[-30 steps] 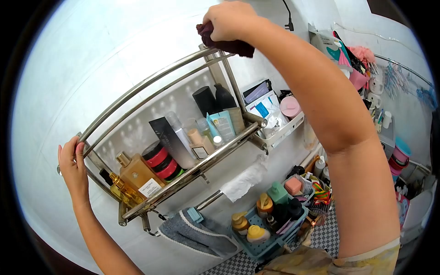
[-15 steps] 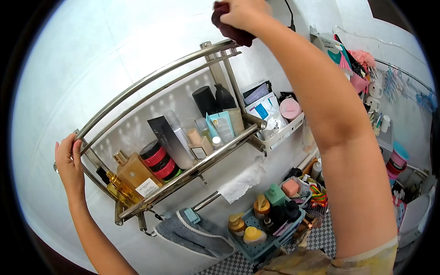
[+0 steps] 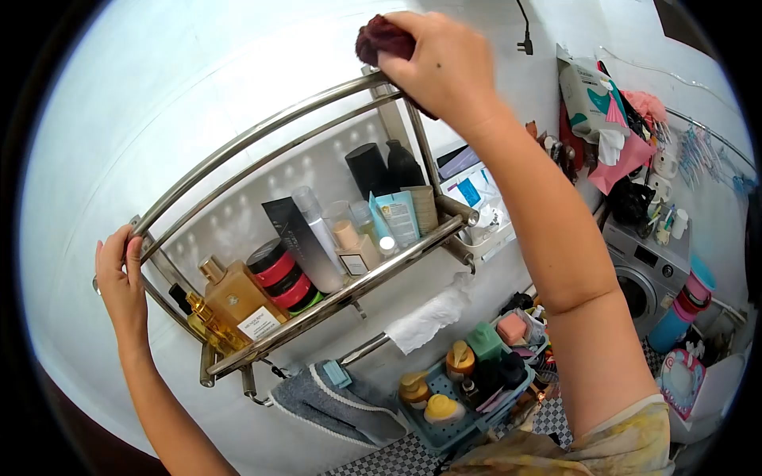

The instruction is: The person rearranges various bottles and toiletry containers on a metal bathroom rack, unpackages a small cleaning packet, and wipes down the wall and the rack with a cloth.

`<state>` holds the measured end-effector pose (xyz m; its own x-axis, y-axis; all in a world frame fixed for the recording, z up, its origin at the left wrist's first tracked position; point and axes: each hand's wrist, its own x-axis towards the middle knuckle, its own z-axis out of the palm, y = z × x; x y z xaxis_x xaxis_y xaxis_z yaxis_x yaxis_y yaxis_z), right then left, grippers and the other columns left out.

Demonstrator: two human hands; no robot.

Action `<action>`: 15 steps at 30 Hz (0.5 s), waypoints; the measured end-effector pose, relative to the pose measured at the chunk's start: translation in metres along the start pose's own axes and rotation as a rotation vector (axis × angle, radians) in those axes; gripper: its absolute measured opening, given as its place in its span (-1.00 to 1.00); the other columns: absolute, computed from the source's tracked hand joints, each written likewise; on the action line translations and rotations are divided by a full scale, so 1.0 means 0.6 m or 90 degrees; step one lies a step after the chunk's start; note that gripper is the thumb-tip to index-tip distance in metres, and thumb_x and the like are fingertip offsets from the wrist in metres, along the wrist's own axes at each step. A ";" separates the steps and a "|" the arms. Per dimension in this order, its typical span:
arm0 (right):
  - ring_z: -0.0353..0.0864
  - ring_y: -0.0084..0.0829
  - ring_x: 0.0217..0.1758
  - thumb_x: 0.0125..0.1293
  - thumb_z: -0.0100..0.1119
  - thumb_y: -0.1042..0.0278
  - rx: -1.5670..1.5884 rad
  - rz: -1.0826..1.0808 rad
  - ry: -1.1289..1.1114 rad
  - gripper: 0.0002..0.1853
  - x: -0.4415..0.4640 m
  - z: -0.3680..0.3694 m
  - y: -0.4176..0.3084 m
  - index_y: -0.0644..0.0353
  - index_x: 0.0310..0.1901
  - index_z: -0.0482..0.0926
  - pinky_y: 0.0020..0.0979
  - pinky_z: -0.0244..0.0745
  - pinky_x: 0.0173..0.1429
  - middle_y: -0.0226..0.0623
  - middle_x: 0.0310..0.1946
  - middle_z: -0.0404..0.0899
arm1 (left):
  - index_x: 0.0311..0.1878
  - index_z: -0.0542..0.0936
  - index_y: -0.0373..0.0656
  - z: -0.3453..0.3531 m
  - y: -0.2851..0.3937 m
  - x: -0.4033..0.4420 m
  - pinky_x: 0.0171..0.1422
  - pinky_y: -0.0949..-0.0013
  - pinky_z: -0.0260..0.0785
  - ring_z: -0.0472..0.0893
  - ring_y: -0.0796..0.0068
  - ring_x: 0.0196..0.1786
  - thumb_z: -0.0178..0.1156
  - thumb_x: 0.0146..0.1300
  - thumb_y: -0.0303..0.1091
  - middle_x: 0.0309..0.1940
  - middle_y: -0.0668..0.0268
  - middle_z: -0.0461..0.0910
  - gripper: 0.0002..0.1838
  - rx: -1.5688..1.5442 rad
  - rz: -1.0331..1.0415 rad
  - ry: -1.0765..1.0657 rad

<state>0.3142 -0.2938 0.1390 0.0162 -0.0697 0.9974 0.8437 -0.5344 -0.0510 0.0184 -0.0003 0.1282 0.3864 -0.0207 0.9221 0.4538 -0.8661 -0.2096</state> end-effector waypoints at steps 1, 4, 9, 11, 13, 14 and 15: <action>0.60 -0.28 -0.35 -0.01 0.26 0.20 -0.017 -0.005 0.034 -0.73 -0.006 0.011 -0.005 -0.15 -0.19 0.64 -0.31 0.50 -0.29 -0.34 -0.38 0.58 | -0.06 0.52 -0.24 0.000 0.002 0.001 0.44 0.14 -0.04 0.52 0.39 -0.15 0.04 0.33 -0.25 -0.24 0.23 0.55 -0.73 0.003 -0.003 -0.001; 0.59 -0.29 -0.41 -0.05 0.32 0.17 -0.004 -0.011 0.051 -0.72 -0.010 0.020 -0.025 -0.11 -0.22 0.63 -0.32 0.49 -0.35 -0.32 -0.43 0.55 | -0.14 0.53 -0.22 0.005 0.015 0.001 0.43 0.12 -0.03 0.46 0.38 -0.29 0.06 0.31 -0.28 -0.41 0.28 0.52 -0.78 -0.037 0.012 0.061; 0.59 -0.28 -0.39 -0.07 0.32 0.21 -0.002 0.018 0.041 -0.72 -0.019 0.012 -0.043 -0.11 -0.22 0.63 -0.33 0.50 -0.33 -0.29 -0.42 0.56 | -0.15 0.52 -0.21 0.004 0.017 0.001 0.41 0.11 -0.01 0.45 0.37 -0.32 0.06 0.31 -0.25 -0.43 0.28 0.51 -0.77 -0.016 0.017 0.056; 0.59 -0.26 -0.38 -0.06 0.30 0.22 0.058 0.021 0.076 -0.72 -0.018 0.017 -0.030 -0.10 -0.22 0.63 -0.31 0.50 -0.31 -0.28 -0.41 0.56 | -0.15 0.52 -0.21 0.004 0.015 0.002 0.41 0.11 0.00 0.44 0.36 -0.32 0.06 0.31 -0.25 -0.44 0.29 0.50 -0.77 -0.019 0.007 0.048; 0.59 -0.24 -0.23 -0.01 0.26 0.24 0.161 0.082 0.079 -0.68 -0.005 0.006 -0.006 -0.05 -0.13 0.61 -0.38 0.49 -0.17 -0.31 -0.27 0.60 | -0.15 0.52 -0.22 0.003 0.013 0.003 0.41 0.11 0.00 0.45 0.36 -0.32 0.06 0.31 -0.25 -0.43 0.28 0.51 -0.77 -0.028 0.000 0.038; 0.59 -0.21 -0.28 -0.02 0.25 0.30 0.269 0.107 0.152 -0.69 0.006 -0.008 0.004 0.04 -0.16 0.60 -0.37 0.49 -0.17 -0.21 -0.33 0.59 | -0.15 0.52 -0.22 0.003 0.013 0.003 0.41 0.11 0.00 0.45 0.36 -0.31 0.07 0.30 -0.26 -0.42 0.27 0.51 -0.78 -0.029 0.007 0.045; 0.59 -0.18 -0.33 -0.03 0.24 0.37 0.378 0.132 0.225 -0.71 0.016 -0.022 0.010 0.13 -0.18 0.60 -0.36 0.50 -0.17 -0.12 -0.40 0.57 | -0.15 0.52 -0.22 0.003 0.013 0.003 0.41 0.11 0.00 0.46 0.35 -0.31 0.07 0.30 -0.27 -0.41 0.27 0.52 -0.79 -0.030 0.014 0.050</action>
<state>0.3123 -0.3087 0.1479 0.1184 -0.4417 0.8893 0.9929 0.0607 -0.1020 0.0240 -0.0061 0.1273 0.3305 -0.0770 0.9407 0.4064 -0.8879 -0.2155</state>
